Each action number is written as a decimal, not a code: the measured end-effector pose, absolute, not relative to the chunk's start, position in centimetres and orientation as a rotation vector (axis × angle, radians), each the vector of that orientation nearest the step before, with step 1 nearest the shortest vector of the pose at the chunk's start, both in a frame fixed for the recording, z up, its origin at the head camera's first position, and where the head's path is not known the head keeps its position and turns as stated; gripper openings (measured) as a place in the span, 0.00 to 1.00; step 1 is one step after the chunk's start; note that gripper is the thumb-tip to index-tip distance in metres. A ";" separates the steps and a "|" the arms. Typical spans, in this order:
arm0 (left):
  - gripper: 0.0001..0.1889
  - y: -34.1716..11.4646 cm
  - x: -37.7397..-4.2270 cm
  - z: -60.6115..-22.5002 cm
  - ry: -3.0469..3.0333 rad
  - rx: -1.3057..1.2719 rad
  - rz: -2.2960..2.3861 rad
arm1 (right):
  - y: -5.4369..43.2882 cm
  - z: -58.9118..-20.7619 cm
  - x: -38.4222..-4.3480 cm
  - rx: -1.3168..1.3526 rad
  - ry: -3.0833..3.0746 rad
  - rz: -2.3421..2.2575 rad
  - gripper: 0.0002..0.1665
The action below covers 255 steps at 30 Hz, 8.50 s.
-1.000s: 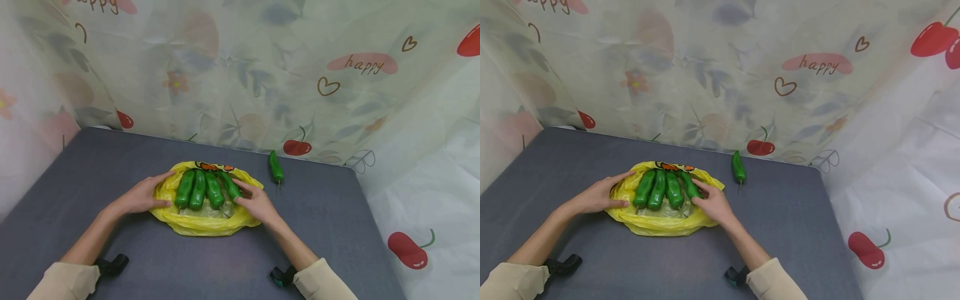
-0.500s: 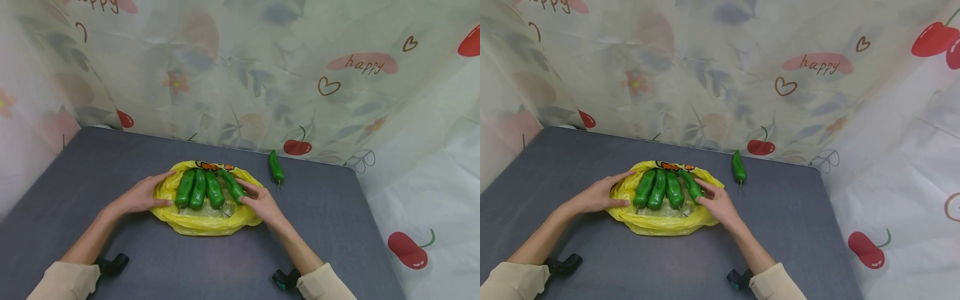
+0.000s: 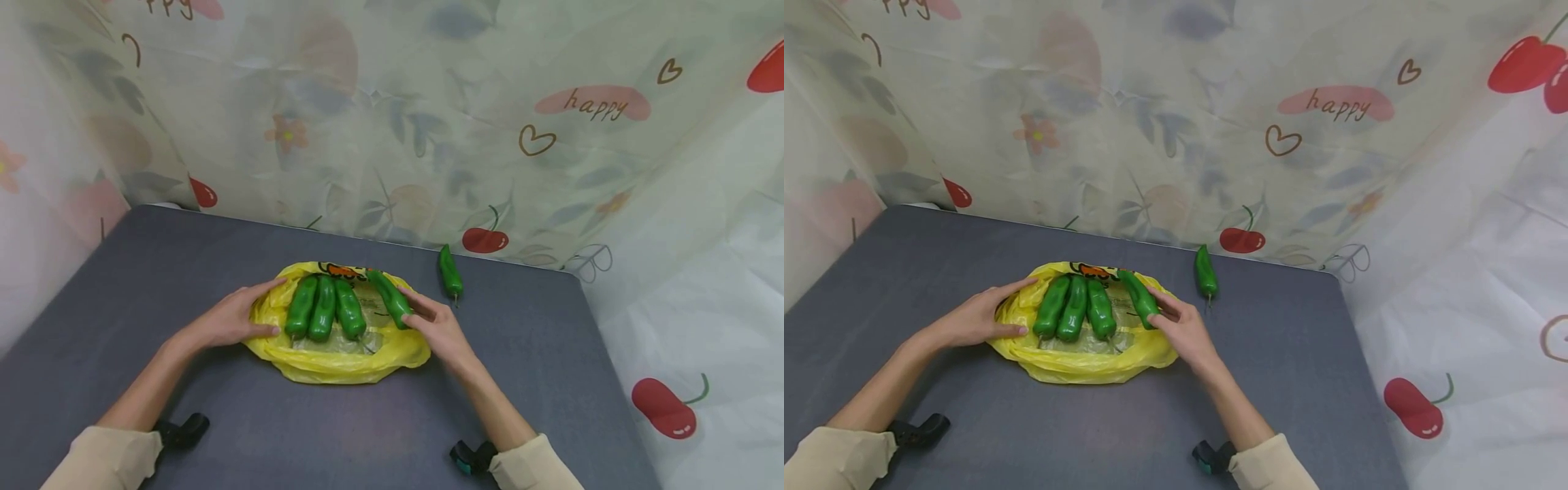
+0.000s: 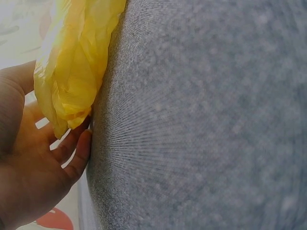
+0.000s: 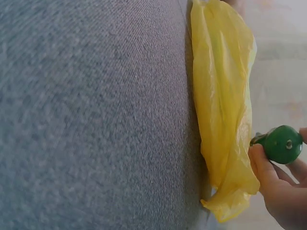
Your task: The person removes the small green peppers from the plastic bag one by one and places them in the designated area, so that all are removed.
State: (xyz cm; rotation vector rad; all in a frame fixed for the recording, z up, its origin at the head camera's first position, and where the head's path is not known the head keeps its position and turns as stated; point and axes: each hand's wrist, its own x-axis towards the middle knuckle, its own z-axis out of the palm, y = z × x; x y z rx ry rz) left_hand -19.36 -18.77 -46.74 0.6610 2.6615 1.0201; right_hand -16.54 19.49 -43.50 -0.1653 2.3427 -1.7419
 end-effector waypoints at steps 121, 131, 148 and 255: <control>0.47 -18.8 -19.4 -46.7 2.644 0.643 1.021 | 32.1 -47.2 -24.1 0.214 2.588 -1.698 0.37; 0.47 -18.8 -19.4 -46.7 2.646 0.651 1.026 | 32.3 -47.2 -23.9 0.178 2.594 -1.665 0.36; 0.47 -18.6 -19.4 -46.5 2.643 0.649 1.019 | 32.7 -47.2 -23.4 0.156 2.536 -1.874 0.34; 0.47 -18.8 -19.2 -46.9 2.641 0.618 1.029 | 17.0 -45.6 -19.2 -0.551 2.155 -1.790 0.32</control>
